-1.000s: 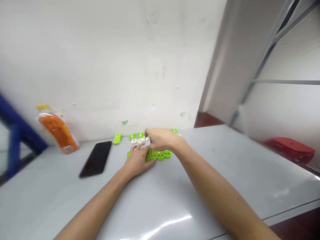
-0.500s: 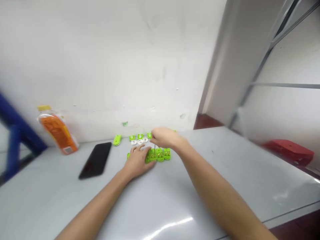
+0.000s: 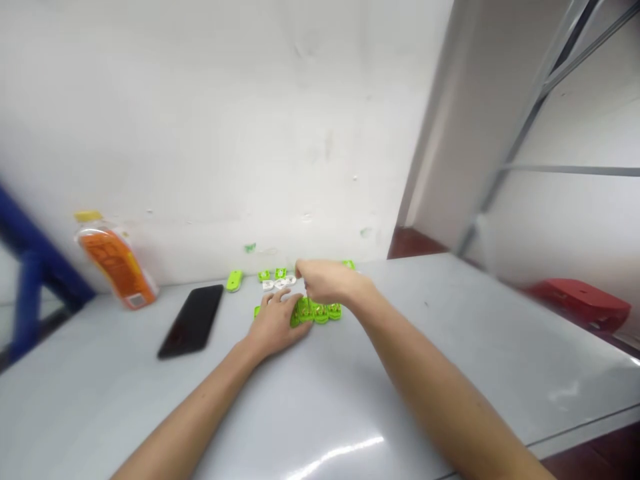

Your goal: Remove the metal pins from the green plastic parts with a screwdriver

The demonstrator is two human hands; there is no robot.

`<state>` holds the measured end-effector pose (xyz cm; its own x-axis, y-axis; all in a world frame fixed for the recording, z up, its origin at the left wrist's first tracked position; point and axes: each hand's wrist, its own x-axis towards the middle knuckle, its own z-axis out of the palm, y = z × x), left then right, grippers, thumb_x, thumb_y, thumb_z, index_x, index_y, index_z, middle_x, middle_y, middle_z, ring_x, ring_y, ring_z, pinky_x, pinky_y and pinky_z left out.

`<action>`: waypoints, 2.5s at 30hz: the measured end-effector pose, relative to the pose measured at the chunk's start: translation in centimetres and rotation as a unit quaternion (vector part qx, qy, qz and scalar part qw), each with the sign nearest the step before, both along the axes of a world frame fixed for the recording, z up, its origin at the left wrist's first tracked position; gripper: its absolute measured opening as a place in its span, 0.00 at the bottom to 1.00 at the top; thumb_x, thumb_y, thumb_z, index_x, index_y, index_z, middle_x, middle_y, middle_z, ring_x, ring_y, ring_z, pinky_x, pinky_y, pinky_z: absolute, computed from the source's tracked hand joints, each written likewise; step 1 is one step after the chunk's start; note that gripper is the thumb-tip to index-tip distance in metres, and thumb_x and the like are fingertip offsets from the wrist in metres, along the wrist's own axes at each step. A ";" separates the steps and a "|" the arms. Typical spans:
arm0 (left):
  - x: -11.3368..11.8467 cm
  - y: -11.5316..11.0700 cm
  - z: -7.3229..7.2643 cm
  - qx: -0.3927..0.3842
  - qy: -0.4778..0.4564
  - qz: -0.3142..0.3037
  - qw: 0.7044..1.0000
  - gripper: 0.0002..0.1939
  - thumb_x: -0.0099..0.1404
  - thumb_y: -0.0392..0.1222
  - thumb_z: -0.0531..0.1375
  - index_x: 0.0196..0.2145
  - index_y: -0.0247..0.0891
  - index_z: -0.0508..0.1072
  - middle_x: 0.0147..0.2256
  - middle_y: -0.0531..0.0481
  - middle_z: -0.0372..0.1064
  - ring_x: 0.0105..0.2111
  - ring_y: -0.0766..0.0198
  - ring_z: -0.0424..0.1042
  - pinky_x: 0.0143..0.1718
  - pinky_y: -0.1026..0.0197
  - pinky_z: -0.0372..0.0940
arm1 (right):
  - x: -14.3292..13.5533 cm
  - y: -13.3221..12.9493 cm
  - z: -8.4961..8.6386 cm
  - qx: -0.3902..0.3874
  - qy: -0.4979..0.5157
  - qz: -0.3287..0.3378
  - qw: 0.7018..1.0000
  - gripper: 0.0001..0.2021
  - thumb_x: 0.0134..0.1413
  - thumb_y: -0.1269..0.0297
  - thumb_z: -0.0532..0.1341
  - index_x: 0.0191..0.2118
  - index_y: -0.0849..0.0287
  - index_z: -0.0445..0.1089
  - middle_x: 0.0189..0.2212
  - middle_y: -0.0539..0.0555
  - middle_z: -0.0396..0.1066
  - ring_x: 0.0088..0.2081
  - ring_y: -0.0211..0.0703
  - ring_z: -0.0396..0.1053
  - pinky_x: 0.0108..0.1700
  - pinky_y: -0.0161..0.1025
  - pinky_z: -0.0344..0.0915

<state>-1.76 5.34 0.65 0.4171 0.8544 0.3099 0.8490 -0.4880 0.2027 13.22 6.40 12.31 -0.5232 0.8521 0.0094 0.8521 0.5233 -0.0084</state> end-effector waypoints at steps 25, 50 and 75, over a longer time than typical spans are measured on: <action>1.3 2.0 3.4 -0.044 0.089 -0.012 0.995 0.17 0.48 0.52 0.58 0.34 0.43 0.71 0.32 0.47 0.71 0.38 0.48 0.68 0.41 0.50 0.58 | 1.8 0.7 -1.7 0.079 0.035 0.030 0.996 0.14 0.57 0.55 0.48 0.37 0.59 0.64 0.29 0.55 0.70 0.29 0.44 0.66 0.26 0.36 0.54; 1.1 1.6 2.8 -0.059 0.068 -0.023 0.996 0.35 0.51 0.61 0.57 0.54 0.41 0.61 0.47 0.41 0.67 0.52 0.45 0.58 0.49 0.48 0.53 | 3.1 1.1 -0.4 0.023 0.049 0.014 0.998 0.13 0.59 0.57 0.48 0.34 0.59 0.64 0.29 0.54 0.69 0.27 0.38 0.63 0.26 0.33 0.52; 2.5 1.3 1.4 -0.080 -0.025 -0.026 0.996 0.26 0.53 0.58 0.57 0.46 0.43 0.68 0.45 0.45 0.66 0.51 0.47 0.58 0.49 0.51 0.56 | 2.8 0.5 -0.7 0.048 0.034 0.059 0.997 0.14 0.53 0.59 0.53 0.44 0.58 0.64 0.33 0.55 0.72 0.31 0.42 0.66 0.26 0.34 0.54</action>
